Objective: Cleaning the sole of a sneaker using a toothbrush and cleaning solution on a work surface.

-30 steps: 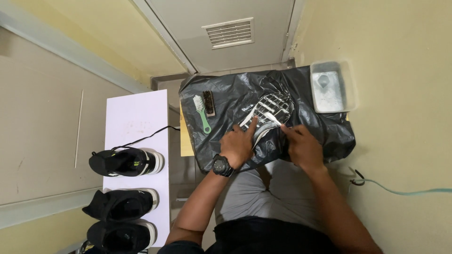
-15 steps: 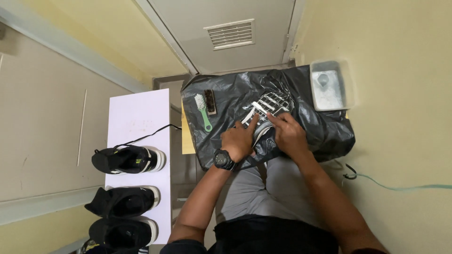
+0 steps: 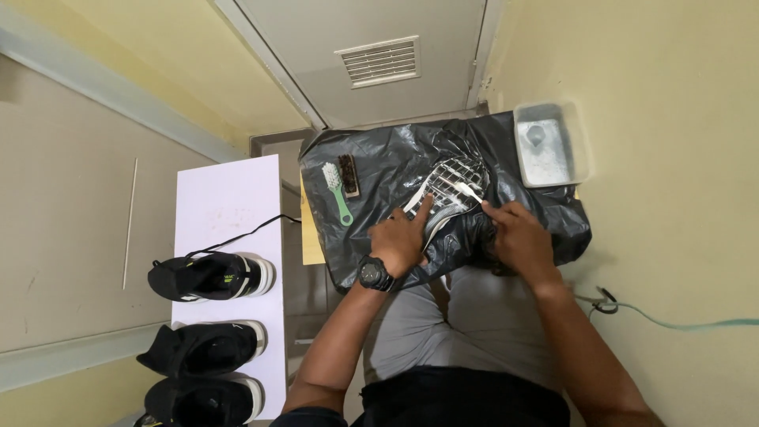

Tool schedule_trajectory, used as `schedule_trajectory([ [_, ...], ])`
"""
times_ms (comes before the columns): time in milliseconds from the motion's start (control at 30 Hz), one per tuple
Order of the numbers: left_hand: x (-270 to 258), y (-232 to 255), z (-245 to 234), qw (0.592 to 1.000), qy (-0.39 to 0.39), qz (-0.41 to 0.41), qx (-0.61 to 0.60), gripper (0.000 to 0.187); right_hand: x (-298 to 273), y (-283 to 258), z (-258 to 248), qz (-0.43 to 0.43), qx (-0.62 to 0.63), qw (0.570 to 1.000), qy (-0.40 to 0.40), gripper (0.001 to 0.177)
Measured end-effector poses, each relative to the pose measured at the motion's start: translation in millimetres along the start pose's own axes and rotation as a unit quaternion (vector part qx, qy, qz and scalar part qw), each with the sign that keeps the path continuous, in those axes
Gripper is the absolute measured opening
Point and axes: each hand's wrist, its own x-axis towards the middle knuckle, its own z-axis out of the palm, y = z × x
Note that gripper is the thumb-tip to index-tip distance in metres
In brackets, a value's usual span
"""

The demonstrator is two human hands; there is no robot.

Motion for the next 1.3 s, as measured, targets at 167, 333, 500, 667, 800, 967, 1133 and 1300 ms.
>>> schedule_trajectory([
  [167,4.2,-1.7,3.8,1.0,0.005,0.012,0.003,0.124,10.1,11.9,33.7,-0.029,0.048,0.998,0.021,0.034],
  [333,3.1,-1.9,6.6,1.0,0.011,0.02,0.002,0.123,28.3,16.3,76.4,-0.011,0.083,0.995,0.059,0.033],
  [500,0.5,-0.6,0.7,1.0,0.009,0.012,-0.009,0.124,39.5,18.5,58.8,0.046,0.072,0.996,0.018,0.035],
  [667,4.8,-4.9,5.9,1.0,0.016,0.021,-0.004,0.123,24.6,29.4,28.8,0.014,0.03,0.999,-0.017,0.037],
  [800,0.3,-4.8,2.6,1.0,0.015,0.022,0.0,0.124,12.8,23.2,2.2,0.051,0.01,0.998,-0.023,0.032],
  [967,6.7,-5.9,11.0,0.999,0.02,0.028,0.002,0.125,20.2,15.1,0.2,0.042,0.027,0.999,-0.009,0.03],
  [1133,-0.1,-3.0,7.8,0.999,0.028,0.034,0.02,0.124,35.1,26.3,54.7,0.05,0.038,0.998,0.009,0.03],
  [1300,4.6,-5.5,13.4,0.999,0.024,0.036,-0.006,0.125,39.1,28.0,59.7,0.076,0.103,0.991,0.034,0.036],
])
